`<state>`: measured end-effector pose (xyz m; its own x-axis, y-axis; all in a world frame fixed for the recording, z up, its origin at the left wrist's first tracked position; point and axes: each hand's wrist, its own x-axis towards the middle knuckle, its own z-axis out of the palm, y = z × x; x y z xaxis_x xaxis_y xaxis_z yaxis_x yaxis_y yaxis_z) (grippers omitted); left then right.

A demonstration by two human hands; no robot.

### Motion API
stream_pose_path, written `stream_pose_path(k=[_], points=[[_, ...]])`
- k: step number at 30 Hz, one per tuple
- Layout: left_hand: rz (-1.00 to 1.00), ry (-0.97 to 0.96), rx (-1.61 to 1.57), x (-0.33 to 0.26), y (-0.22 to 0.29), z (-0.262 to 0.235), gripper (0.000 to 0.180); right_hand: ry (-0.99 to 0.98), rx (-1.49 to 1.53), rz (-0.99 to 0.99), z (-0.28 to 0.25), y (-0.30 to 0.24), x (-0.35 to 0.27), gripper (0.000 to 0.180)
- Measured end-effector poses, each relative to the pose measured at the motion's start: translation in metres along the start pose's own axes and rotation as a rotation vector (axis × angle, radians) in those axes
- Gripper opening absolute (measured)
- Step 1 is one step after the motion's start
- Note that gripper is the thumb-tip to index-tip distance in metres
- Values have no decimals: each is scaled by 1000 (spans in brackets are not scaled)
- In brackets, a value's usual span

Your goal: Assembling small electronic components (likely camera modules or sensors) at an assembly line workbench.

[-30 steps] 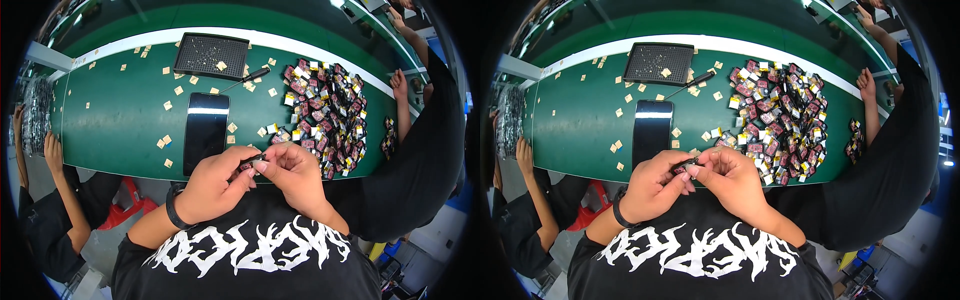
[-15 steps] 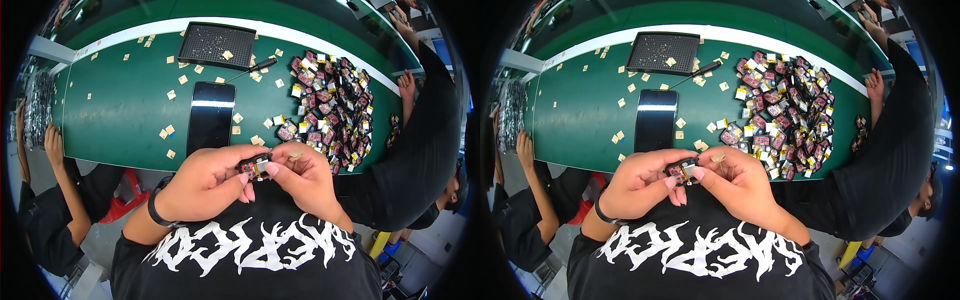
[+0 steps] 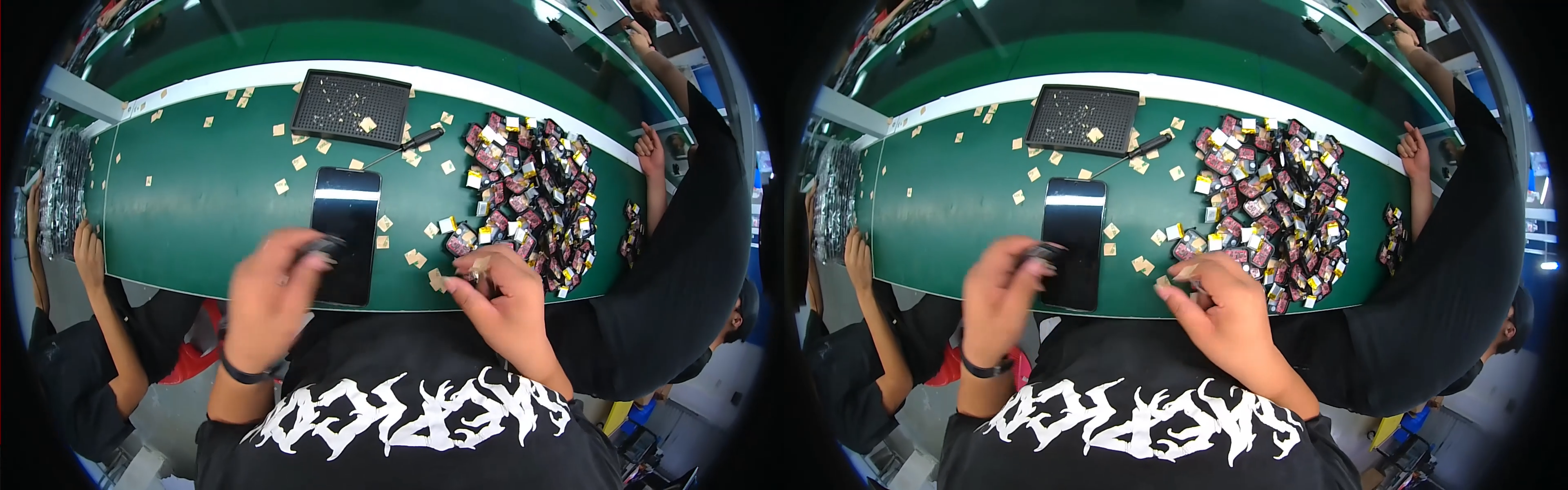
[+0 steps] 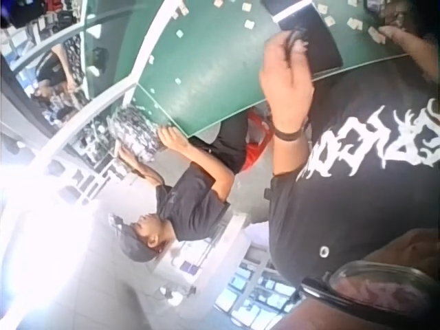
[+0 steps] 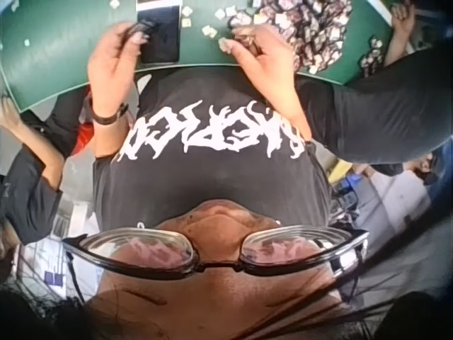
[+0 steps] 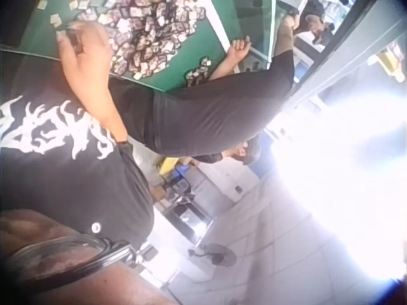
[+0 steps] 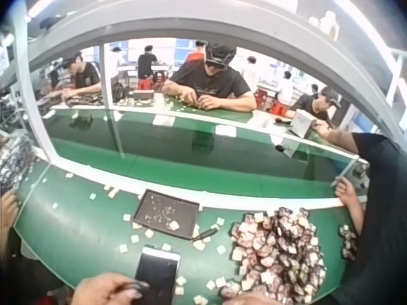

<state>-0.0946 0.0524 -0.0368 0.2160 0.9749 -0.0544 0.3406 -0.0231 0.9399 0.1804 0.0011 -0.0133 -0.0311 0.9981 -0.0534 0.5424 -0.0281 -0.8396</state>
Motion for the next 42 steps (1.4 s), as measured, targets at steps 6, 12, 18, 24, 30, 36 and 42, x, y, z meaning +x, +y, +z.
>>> stream_pose_path(k=[6, 12, 18, 24, 30, 36, 42], points=[[-123, 413, 265, 5, -70, -106, 16, 97, -406, -134, 2, 10, 9, 30], [-256, 462, 428, 11, -100, -160, 19, 13, -587, -55, 21, 11, 34, 31], [-166, 742, 1162, 6, -98, -152, 38, 86, -489, -74, 21, 18, 37, 29], [77, 390, 246, 1, -18, -43, 41, 144, -185, -99, 16, -2, 32, 27], [4, -316, -397, -2, 18, 43, 77, 125, 77, -303, 25, -26, 23, 28], [-142, -319, -703, 0, 20, 48, 54, 1, 115, -247, 5, -41, 10, 25], [-84, -211, -639, 0, 17, 54, 49, -206, 332, 91, -8, -39, -2, 20]])
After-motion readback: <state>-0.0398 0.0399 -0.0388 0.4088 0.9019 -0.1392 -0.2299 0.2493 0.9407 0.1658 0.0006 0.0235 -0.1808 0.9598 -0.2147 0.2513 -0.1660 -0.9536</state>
